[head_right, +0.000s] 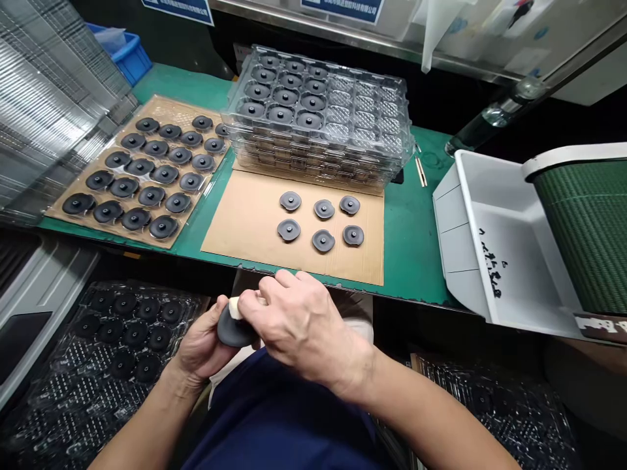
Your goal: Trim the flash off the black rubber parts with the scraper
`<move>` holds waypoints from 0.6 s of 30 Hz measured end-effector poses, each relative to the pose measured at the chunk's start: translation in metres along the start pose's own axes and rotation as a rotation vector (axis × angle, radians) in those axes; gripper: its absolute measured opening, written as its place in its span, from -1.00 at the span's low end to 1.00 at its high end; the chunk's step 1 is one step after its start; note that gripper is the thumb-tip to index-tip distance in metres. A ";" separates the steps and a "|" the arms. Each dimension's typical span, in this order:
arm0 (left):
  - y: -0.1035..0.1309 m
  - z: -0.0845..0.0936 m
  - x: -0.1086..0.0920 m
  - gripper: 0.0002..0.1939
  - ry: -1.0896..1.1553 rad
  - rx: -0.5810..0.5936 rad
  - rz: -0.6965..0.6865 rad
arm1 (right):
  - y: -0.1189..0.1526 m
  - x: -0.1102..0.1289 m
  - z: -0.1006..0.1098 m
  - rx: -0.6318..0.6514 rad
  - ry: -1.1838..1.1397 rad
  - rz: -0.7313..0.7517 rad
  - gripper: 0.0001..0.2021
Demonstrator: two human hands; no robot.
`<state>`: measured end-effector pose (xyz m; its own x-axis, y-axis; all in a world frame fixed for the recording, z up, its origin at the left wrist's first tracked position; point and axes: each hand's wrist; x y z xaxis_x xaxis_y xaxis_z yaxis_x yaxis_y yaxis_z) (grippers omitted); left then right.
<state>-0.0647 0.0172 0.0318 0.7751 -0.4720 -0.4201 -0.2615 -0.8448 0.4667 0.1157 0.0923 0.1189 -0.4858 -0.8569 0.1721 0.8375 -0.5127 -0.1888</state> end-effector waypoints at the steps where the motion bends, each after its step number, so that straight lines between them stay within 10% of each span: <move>1: -0.001 0.001 0.002 -0.61 0.004 0.012 0.045 | -0.001 0.000 0.000 0.004 0.010 0.036 -0.93; 6: -0.001 0.003 0.007 -0.67 0.075 0.056 0.108 | -0.003 0.000 -0.002 -0.032 -0.013 0.192 -0.86; 13: -0.001 -0.002 0.002 -0.61 0.138 -0.071 -0.096 | 0.010 0.004 -0.018 -0.148 -0.224 -0.260 -0.75; 18: -0.002 -0.011 -0.002 -0.57 0.023 -0.128 -0.198 | 0.017 0.013 -0.022 -0.084 -0.352 -0.279 -0.76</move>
<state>-0.0591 0.0227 0.0402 0.8170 -0.2934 -0.4965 -0.0292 -0.8808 0.4725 0.1178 0.0713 0.0964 -0.5635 -0.6225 0.5432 0.6562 -0.7367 -0.1634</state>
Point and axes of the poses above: each hand's wrist, its own y-axis away from the middle knuckle, its own z-axis out of the back of the hand, x = y × z, and after that the axes turned 1 degree about y, right-handed
